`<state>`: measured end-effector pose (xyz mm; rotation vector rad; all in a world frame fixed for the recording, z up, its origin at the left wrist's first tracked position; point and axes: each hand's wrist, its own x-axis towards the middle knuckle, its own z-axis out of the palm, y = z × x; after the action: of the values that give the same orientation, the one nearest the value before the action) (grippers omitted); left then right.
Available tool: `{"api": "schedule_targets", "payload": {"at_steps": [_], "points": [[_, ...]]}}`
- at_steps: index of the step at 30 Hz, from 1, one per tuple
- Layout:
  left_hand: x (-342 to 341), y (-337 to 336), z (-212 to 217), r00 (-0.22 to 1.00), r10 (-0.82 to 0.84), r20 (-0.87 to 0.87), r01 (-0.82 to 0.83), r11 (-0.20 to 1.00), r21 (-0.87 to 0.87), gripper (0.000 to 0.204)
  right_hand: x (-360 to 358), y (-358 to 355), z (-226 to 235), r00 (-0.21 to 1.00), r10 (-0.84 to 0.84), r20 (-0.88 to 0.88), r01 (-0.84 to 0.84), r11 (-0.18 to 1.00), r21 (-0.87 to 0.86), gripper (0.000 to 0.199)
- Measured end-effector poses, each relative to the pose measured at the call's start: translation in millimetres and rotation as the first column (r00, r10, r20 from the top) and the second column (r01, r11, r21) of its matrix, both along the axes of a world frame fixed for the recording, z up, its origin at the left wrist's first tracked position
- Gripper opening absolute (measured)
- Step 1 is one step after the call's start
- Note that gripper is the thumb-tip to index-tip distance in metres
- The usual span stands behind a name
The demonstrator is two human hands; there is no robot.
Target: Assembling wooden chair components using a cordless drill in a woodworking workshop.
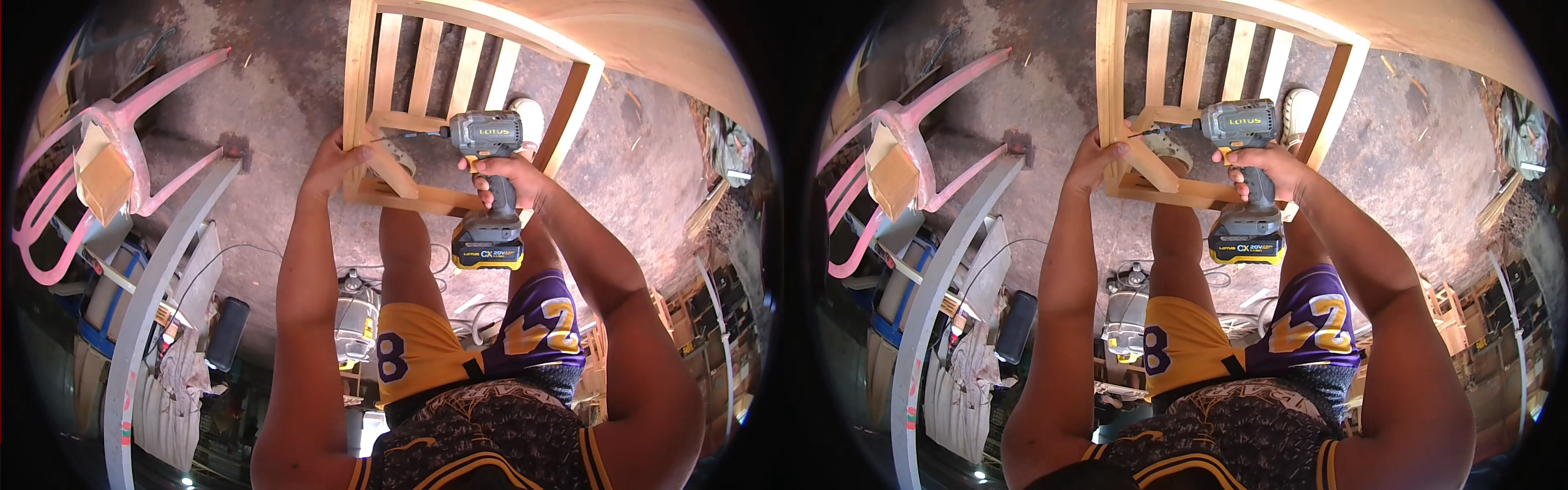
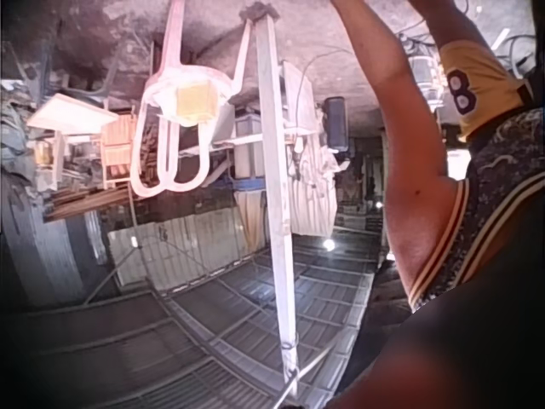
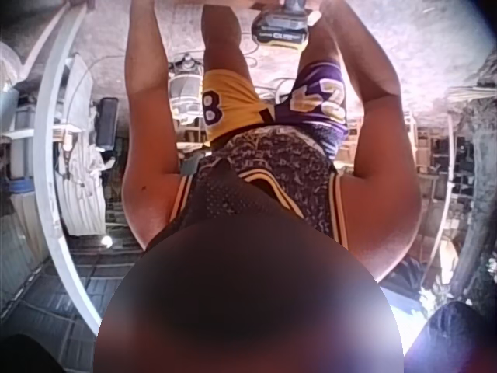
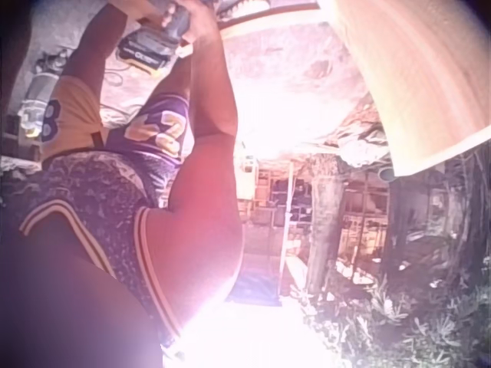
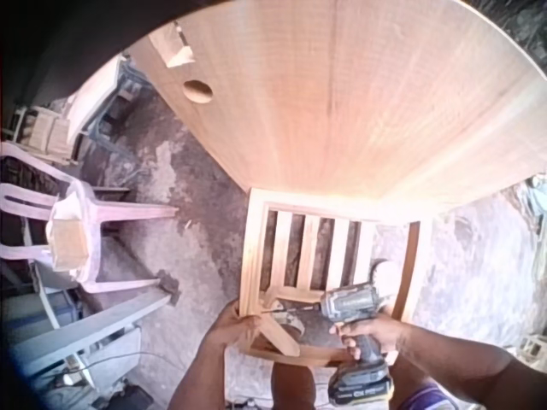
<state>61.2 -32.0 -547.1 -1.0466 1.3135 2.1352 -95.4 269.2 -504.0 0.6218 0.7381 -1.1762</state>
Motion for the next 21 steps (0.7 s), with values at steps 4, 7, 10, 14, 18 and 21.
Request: {"api": "schedule_targets", "payload": {"at_steps": [4,7,10,14,18,21], "points": [[3.1,-4.1,-2.5,0.999,0.034,0.039,-0.036,0.998,0.056,0.041,1.4,1.0,-3.1,1.000,-0.012,0.019,0.012,1.000,-0.010,0.026],[7.6,-4.4,-6.5,0.997,0.051,0.060,-0.055,0.996,0.070,0.040,2.1,1.4,-2.2,0.999,-0.016,0.030,0.016,1.000,-0.007,0.027],[4.2,-2.6,-6.6,0.996,0.056,0.070,-0.061,0.995,0.075,0.039,0.3,2.3,-1.5,1.000,-0.008,0.022,0.008,1.000,-0.007,0.027],[5.4,-6.2,-5.6,0.998,0.036,0.055,-0.041,0.995,0.095,0.039,-0.9,1.1,-1.8,1.000,0.000,0.011,0.000,1.000,-0.031,0.026],[9.3,-0.7,-6.6,0.996,0.058,0.069,-0.060,0.998,0.033,0.038,-1.6,0.7,-1.2,1.000,0.008,0.011,-0.008,1.000,-0.022,0.026],[11.0,5.7,-3.9,0.997,0.045,0.055,-0.041,0.998,-0.057,0.037,-0.3,1.4,-2.1,0.999,-0.011,0.048,0.012,1.000,-0.010,0.025]]}}
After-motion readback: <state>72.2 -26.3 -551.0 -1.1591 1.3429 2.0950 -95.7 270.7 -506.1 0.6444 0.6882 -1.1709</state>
